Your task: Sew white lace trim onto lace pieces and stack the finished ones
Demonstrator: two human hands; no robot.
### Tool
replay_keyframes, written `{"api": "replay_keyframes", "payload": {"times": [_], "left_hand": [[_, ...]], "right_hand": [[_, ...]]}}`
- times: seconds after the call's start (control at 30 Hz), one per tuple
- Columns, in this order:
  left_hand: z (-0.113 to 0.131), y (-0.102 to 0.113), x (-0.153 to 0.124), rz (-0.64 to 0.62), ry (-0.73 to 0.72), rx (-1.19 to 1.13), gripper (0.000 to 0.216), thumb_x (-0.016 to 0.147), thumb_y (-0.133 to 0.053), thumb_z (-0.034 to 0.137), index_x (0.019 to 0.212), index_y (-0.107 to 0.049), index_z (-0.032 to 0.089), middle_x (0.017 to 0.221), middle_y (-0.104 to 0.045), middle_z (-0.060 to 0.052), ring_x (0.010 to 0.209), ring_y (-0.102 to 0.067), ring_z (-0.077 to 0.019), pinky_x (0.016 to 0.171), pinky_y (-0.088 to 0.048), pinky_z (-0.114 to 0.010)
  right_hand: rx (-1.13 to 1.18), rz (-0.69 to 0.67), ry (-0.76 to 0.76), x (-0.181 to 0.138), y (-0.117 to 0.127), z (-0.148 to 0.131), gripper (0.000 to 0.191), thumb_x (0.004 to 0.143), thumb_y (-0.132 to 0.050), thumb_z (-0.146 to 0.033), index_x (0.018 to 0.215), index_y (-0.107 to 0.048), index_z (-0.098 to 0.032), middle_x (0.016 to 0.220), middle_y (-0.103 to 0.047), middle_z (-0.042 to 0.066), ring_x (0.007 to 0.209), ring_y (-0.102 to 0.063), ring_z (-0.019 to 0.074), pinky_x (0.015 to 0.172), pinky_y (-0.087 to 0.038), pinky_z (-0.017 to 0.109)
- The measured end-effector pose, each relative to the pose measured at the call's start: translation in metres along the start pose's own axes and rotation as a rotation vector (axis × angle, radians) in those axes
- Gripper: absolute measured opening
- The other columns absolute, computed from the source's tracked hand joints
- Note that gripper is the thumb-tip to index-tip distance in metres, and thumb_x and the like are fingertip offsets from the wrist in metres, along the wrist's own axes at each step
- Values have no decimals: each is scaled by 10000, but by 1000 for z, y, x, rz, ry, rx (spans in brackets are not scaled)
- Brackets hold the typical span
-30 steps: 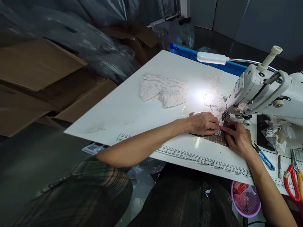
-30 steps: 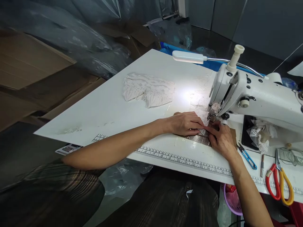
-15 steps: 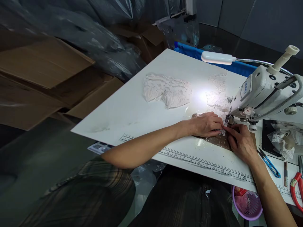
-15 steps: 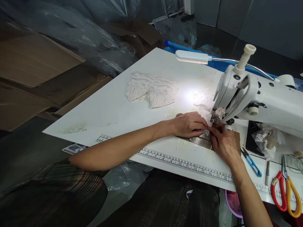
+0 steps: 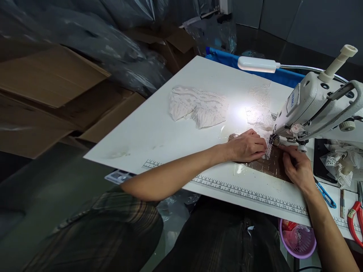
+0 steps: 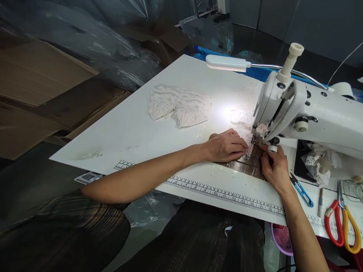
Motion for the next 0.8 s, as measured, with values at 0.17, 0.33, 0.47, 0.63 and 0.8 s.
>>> {"api": "replay_keyframes", "payload": {"times": [0.17, 0.33, 0.47, 0.63, 0.8], "left_hand": [[-7, 11, 0, 184, 102, -191, 185, 960, -559, 205, 875, -712, 148, 975, -741, -84, 856, -690, -147, 741, -573, -302], [-9, 21, 1, 316, 119, -279, 185, 967, -566, 219, 883, -699, 121, 930, -730, -100, 852, -693, -137, 714, -607, -271], [-7, 16, 3, 206, 62, -248, 191, 964, -553, 204, 875, -708, 136, 917, -747, -87, 862, -693, -144, 771, -596, -310], [-5, 5, 2, 54, -3, -176, 198, 954, -544, 196, 855, -714, 171, 918, -757, -60, 839, -683, -150, 807, -533, -326], [-1, 2, 1, -24, -45, -35, 224, 974, -527, 215, 859, -717, 188, 926, -754, -39, 804, -645, -149, 796, -469, -327]], "right_hand": [[-33, -118, 201, -3, -5, -14, 337, 922, -474, -235, 1136, -734, -235, 975, -650, 86, 887, -639, 212, 814, -557, 392], [-152, -204, 276, -5, -12, -21, 385, 923, -466, -232, 1209, -720, -273, 999, -607, 103, 846, -569, 217, 784, -541, 426], [-154, -224, 299, -7, -12, -22, 376, 918, -475, -215, 1178, -738, -278, 1014, -595, 108, 893, -557, 230, 809, -523, 439], [-159, -231, 311, -8, -12, -23, 364, 903, -508, -198, 1171, -740, -281, 1028, -599, 106, 921, -557, 236, 817, -505, 442], [-178, -235, 317, -8, -12, -24, 365, 888, -532, -189, 1164, -743, -301, 1034, -605, 106, 938, -566, 240, 822, -504, 446]]}}
Point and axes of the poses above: each hand's wrist, its own x-axis towards the middle knuckle, its own y-axis out of the back of the hand, z = x × y, the point moved 5 cm from there along x, towards the middle knuckle
